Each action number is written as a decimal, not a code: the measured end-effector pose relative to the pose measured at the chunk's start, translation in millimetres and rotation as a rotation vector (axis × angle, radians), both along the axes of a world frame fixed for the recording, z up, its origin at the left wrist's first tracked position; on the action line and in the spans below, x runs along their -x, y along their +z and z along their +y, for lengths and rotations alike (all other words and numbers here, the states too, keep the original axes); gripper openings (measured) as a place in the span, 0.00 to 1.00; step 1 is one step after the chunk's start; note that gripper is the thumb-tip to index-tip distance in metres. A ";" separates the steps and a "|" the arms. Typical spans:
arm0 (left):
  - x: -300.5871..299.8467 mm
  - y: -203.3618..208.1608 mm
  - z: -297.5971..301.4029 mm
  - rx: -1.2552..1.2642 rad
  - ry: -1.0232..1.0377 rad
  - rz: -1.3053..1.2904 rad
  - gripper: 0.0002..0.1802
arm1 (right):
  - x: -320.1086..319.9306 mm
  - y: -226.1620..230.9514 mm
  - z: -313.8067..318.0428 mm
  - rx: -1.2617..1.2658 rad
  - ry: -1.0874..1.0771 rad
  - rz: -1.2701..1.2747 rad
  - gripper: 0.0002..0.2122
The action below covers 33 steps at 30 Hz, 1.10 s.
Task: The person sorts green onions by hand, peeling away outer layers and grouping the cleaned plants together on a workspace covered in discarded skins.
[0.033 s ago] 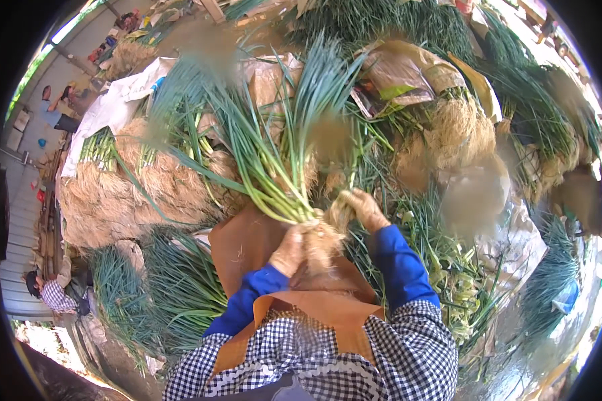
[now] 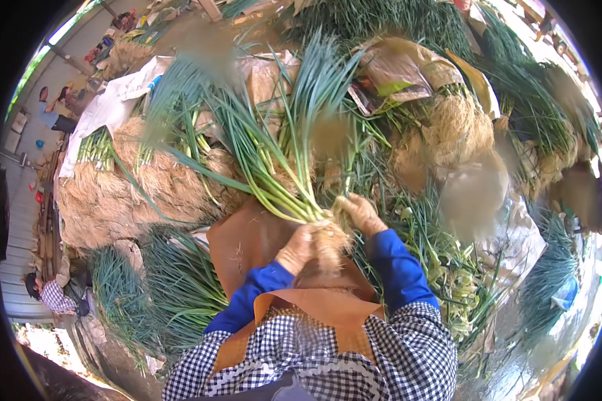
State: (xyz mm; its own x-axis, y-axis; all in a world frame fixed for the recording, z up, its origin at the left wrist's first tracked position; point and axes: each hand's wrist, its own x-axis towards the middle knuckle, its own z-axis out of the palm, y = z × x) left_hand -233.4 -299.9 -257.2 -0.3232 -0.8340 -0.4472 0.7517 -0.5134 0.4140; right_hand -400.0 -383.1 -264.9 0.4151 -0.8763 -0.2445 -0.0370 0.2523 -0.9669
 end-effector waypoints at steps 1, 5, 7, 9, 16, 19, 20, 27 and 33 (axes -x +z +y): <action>12.2 -23.4 0.3 -0.021 -0.040 -0.008 0.08 | -8.8 8.7 20.1 0.070 -0.093 0.118 0.12; 33.3 -22.1 2.7 -0.100 -0.010 -0.155 0.09 | 16.1 41.8 66.0 0.897 0.039 0.869 0.17; 29.8 -22.6 1.8 -0.097 0.151 -0.061 0.10 | 41.7 63.2 90.5 0.486 0.033 0.452 0.13; 22.4 -17.9 3.4 -0.116 0.109 -0.006 0.14 | 86.3 90.0 88.1 0.187 -0.322 0.343 0.13; 12.6 11.0 11.4 -0.022 0.137 0.315 0.13 | 128.7 63.8 27.9 0.450 -0.225 1.160 0.27; 13.0 4.3 11.3 -0.049 0.187 0.210 0.13 | 45.1 31.4 -21.3 0.350 -0.107 0.546 0.30; 9.7 5.3 12.6 -0.063 0.201 0.175 0.13 | 18.3 39.8 -32.7 0.040 -0.092 0.254 0.31; 4.6 -5.5 11.3 -0.119 0.246 0.127 0.11 | -17.8 46.7 42.1 0.526 0.008 0.430 0.13; 4.4 -16.5 10.6 -0.056 0.243 0.177 0.14 | 91.8 90.0 79.4 0.024 0.755 0.552 0.16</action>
